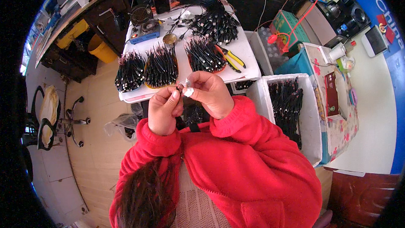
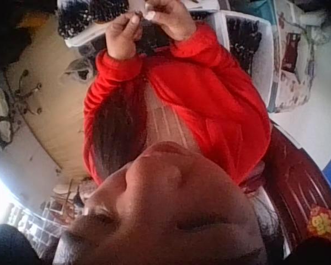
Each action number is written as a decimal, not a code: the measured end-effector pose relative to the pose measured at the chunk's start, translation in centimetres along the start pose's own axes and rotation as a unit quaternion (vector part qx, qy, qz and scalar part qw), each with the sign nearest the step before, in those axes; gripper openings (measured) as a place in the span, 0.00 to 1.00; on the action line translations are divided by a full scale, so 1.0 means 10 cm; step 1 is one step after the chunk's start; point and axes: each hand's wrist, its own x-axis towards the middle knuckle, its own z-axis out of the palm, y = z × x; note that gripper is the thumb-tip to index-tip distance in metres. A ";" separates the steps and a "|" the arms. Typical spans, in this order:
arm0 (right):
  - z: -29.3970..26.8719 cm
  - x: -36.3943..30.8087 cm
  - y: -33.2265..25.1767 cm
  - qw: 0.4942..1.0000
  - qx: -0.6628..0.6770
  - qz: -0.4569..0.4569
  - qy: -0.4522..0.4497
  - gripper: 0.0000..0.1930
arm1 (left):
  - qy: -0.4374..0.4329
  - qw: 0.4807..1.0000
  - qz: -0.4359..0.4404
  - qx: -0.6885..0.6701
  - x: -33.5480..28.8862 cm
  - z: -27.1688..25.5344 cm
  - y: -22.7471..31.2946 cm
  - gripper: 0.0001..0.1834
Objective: The person repeatedly picks small black cable-like items from a tray, attaches a small white connector to each end, and places the finished items into a container. The process is continuous and repetitive throughout the clip.
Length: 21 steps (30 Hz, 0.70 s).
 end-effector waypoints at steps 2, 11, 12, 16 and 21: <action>-0.06 0.01 0.01 1.000 0.014 -0.015 -0.010 0.09 | 0.008 1.000 -0.021 -0.013 0.00 -0.01 0.02 0.07; -0.08 0.08 -0.38 0.779 -0.567 -0.254 -0.080 0.14 | -0.017 0.998 -0.056 -0.027 -0.02 -0.03 0.06 0.08; -0.06 0.08 -0.39 0.782 -0.562 -0.257 -0.086 0.13 | -0.020 0.998 -0.054 -0.027 -0.01 -0.03 0.06 0.08; -0.03 0.03 -0.26 0.888 -0.430 -0.160 -0.036 0.08 | -0.021 0.998 -0.044 -0.029 -0.02 -0.04 0.05 0.08; -0.04 -0.02 -0.06 0.956 -0.274 -0.106 -0.024 0.06 | -0.002 0.999 -0.034 -0.032 -0.01 -0.04 0.01 0.07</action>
